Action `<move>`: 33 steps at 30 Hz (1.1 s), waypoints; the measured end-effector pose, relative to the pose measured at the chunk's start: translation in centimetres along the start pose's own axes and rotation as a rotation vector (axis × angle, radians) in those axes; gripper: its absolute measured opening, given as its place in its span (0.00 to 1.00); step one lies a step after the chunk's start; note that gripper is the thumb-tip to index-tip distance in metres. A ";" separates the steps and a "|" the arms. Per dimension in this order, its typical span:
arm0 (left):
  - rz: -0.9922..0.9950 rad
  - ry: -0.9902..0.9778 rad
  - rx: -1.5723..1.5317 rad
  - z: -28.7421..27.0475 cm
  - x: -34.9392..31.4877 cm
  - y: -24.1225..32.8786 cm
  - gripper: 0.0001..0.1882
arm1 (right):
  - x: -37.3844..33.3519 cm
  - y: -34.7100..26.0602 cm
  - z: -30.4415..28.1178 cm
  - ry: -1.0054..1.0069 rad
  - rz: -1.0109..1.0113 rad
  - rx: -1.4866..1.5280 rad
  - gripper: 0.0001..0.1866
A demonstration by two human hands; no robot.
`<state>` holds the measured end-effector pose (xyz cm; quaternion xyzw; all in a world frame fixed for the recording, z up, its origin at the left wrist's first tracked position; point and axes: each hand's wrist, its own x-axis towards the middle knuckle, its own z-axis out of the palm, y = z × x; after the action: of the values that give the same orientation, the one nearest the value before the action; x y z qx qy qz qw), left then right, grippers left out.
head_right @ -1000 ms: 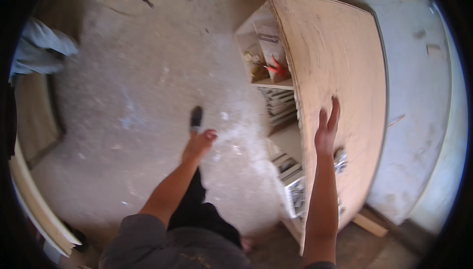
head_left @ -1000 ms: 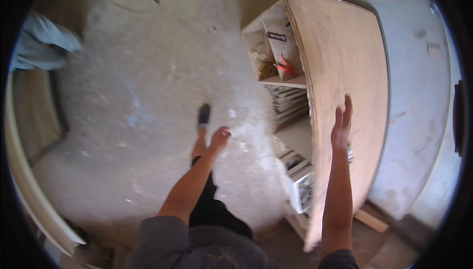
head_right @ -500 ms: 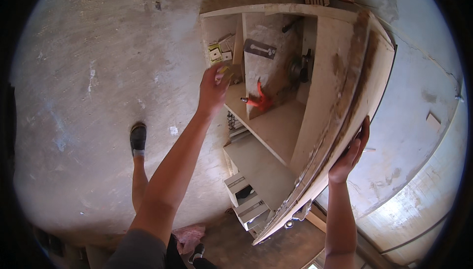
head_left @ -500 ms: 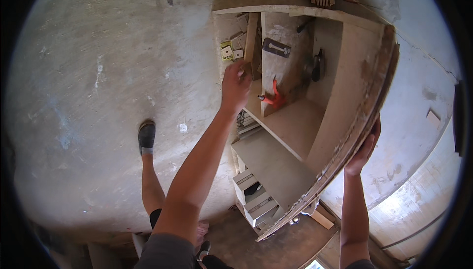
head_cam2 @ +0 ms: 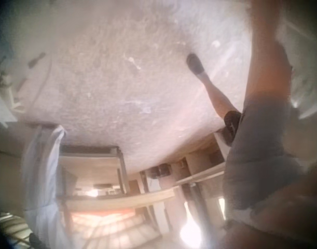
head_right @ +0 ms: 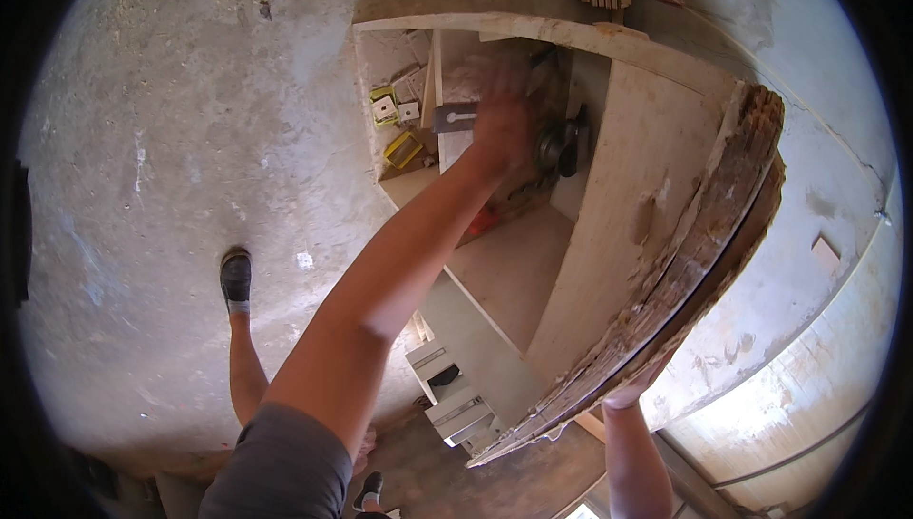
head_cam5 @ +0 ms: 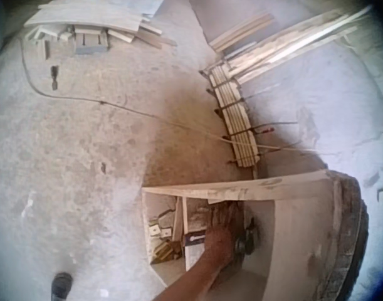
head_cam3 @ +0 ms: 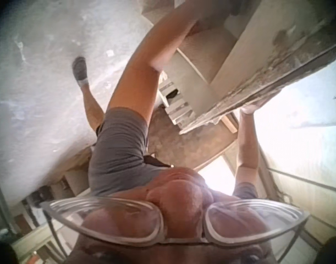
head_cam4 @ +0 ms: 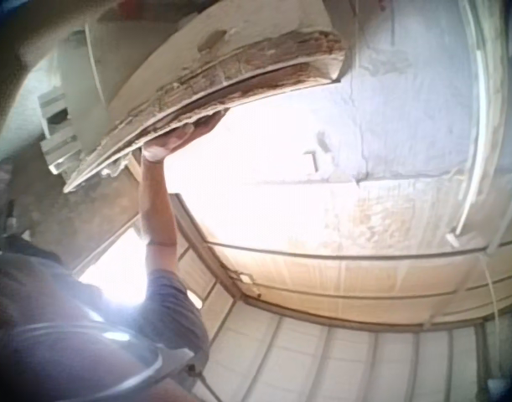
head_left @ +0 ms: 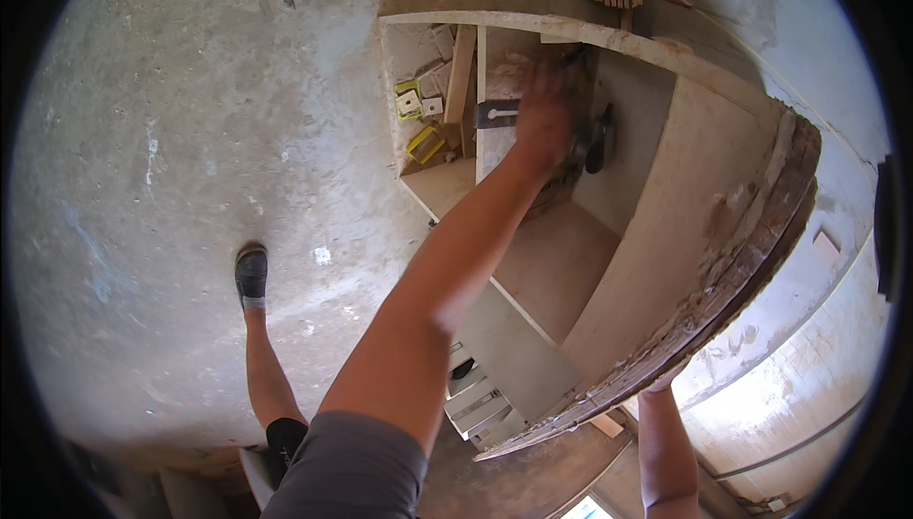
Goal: The person applies glue onto strips using a roller, retrieves a chisel from a cabinet, scrapes glue off a wooden board using the chisel, and wipes the board with a cloth.
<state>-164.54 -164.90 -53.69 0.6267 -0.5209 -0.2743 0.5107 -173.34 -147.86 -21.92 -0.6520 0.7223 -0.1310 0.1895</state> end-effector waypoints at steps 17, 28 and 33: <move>-0.965 -0.131 -0.940 -8.0 -3.6 -9.0 0.14 | 3.9 -4.6 2.8 0.107 -0.043 0.103 0.37; -0.942 -0.003 -1.629 -21.3 -0.7 -1.8 0.15 | 3.6 -4.7 1.9 0.124 -0.089 0.014 0.33; -0.794 0.001 -1.622 -29.1 0.5 4.5 0.07 | 3.7 -5.2 2.2 0.127 -0.088 -0.005 0.34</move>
<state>-140.57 -154.77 -39.88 0.2076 0.0873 -0.7133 0.6637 -168.00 -151.98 -22.00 -0.6739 0.7039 -0.1788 0.1357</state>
